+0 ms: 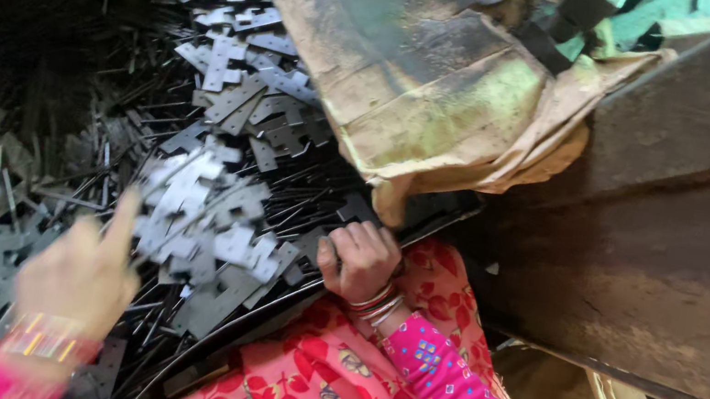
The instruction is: The person assembles metal hinges by inserting pins into hinge plates and placing the completed units into a sack. The task is performed by hand with repetitive pick-and-place motions.
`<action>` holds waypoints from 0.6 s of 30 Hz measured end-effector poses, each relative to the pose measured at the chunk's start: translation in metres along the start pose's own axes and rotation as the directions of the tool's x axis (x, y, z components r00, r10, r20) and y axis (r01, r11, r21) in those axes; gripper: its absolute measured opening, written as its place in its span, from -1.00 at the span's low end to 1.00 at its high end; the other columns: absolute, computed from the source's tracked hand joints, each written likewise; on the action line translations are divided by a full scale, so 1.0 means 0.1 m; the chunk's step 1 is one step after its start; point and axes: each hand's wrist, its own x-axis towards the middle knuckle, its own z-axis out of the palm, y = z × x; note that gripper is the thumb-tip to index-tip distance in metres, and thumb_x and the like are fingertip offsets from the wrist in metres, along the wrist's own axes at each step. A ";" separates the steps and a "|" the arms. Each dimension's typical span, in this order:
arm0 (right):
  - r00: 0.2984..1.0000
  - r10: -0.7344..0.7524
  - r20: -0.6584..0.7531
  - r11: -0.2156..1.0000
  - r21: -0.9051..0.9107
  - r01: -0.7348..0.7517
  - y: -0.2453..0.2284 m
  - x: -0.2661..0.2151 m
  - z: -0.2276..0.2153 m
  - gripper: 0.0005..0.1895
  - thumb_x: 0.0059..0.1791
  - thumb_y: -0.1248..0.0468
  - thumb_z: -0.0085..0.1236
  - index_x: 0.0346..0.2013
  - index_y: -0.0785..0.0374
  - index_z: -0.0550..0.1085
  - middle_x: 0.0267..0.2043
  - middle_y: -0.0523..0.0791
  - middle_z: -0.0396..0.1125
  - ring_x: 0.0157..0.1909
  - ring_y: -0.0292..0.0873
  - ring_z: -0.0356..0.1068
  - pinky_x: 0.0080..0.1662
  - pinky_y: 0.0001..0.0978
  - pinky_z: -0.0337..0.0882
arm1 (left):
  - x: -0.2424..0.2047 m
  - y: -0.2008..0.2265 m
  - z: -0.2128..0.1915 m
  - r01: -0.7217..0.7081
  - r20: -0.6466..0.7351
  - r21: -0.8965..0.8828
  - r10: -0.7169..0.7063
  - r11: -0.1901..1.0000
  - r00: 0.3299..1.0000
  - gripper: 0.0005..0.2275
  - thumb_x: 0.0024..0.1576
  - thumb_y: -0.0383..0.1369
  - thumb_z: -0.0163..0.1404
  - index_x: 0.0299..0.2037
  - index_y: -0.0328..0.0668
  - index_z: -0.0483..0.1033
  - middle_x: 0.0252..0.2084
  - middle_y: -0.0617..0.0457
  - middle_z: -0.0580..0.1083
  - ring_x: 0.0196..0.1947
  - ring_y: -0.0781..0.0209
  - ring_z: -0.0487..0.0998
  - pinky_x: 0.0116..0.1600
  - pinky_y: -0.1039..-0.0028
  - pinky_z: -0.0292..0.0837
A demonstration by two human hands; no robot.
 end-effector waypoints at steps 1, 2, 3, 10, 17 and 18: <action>1.000 0.001 0.004 1.000 -0.004 -0.001 -0.01 0.00 0.00 -0.72 0.01 0.14 0.09 -0.54 0.15 0.34 -0.51 -0.10 0.19 -0.41 0.01 0.26 -0.31 -0.10 0.21 | 0.18 0.05 0.07 -0.018 -0.065 -0.083 0.013 0.996 0.998 -0.27 -0.01 -0.29 0.07 0.48 0.27 0.22 -0.23 -0.01 0.47 -0.28 0.01 0.61 -0.28 0.20 0.57; 1.000 0.002 0.009 1.000 -0.007 -0.002 -0.02 0.00 0.00 -0.72 0.01 0.14 0.09 -0.54 0.15 0.33 -0.51 -0.09 0.18 -0.41 0.01 0.25 -0.32 -0.10 0.21 | 0.41 0.17 0.18 -0.036 -0.065 -0.096 0.030 0.995 0.997 -0.27 -0.04 -0.32 0.07 0.45 0.26 0.22 -0.20 -0.04 0.48 -0.30 0.00 0.62 -0.31 0.20 0.58; 1.000 0.002 0.005 1.000 -0.021 -0.002 -0.01 0.01 -0.01 -0.71 0.01 0.14 0.09 -0.55 0.15 0.33 -0.51 -0.09 0.18 -0.41 0.02 0.25 -0.32 -0.10 0.21 | 0.69 0.32 0.28 -0.061 -0.076 -0.111 0.053 0.992 0.996 -0.27 -0.06 -0.36 0.07 0.43 0.26 0.23 -0.16 -0.06 0.49 -0.32 -0.02 0.62 -0.33 0.21 0.58; 1.000 -0.016 -0.011 1.000 -0.025 0.015 -0.05 0.04 -0.05 -0.75 -0.01 0.15 0.10 -0.53 0.14 0.35 -0.50 -0.09 0.19 -0.40 0.01 0.26 -0.31 -0.11 0.23 | 2.62 1.91 1.04 -0.112 -0.189 -0.025 0.106 0.993 0.976 -0.52 0.24 -0.35 -0.12 0.40 0.33 0.23 -0.22 -0.07 0.48 -0.28 -0.07 0.59 -0.30 0.01 0.47; 1.000 -0.007 0.012 0.999 -0.038 0.007 -0.01 0.02 -0.03 -0.73 -0.02 0.15 0.12 -0.55 0.15 0.33 -0.51 -0.09 0.20 -0.40 0.01 0.27 -0.31 -0.12 0.24 | 2.85 1.81 1.46 0.031 0.050 0.027 -0.033 0.999 0.998 -0.39 0.26 -0.36 -0.12 0.51 0.46 -0.03 -0.14 -0.10 0.46 -0.23 -0.08 0.61 -0.24 -0.11 0.48; 1.000 -0.014 0.006 0.999 -0.039 0.014 0.00 0.04 -0.03 -0.73 -0.02 0.15 0.12 -0.55 0.15 0.33 -0.51 -0.09 0.20 -0.40 0.01 0.27 -0.31 -0.12 0.24 | 2.78 1.69 1.40 0.025 0.115 -0.032 -0.022 0.999 0.993 -0.37 0.23 -0.33 -0.11 0.50 0.44 -0.03 -0.12 -0.11 0.45 -0.20 -0.09 0.61 -0.22 -0.15 0.49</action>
